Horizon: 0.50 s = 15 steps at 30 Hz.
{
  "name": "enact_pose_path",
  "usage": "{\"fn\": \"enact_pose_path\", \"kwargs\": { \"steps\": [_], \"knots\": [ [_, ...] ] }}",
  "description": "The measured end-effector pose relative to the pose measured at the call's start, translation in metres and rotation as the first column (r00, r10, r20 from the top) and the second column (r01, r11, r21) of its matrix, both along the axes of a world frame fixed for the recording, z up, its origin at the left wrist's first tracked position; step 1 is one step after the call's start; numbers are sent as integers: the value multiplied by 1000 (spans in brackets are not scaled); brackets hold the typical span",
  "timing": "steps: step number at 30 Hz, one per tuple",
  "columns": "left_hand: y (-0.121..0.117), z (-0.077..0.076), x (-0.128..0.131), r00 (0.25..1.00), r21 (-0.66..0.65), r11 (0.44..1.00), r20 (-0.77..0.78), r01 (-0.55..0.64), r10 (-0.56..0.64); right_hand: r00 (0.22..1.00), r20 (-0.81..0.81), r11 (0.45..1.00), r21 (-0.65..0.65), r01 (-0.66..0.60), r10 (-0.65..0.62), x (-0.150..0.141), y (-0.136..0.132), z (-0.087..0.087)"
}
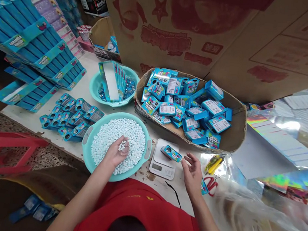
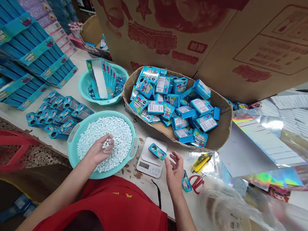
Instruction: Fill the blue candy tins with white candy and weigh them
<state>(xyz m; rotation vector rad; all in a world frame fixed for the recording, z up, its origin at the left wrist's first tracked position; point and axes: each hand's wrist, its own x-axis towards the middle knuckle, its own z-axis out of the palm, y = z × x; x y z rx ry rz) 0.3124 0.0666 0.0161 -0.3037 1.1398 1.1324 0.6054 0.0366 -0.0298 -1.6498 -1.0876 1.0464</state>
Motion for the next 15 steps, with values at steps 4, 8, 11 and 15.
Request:
{"fn": "enact_pose_path", "kwargs": {
  "steps": [4,8,11,15],
  "knots": [
    [-4,-2,-4,1000,20,1000,-22,-22,22,1000,28,1000,-27,-1,2,5,-5,1],
    [-6,-3,-6,995,22,999,-94,-28,30,1000,20,1000,9,-18,18,8,-9,-5],
    [-7,-3,-3,989,27,998,-140,-48,52,999,1,998,55,-40,40,7,-11,-11],
    [-8,-3,-1,985,-6,997,-159,-72,70,996,20,990,103,-93,91,6,-12,-20]
  ]
}}
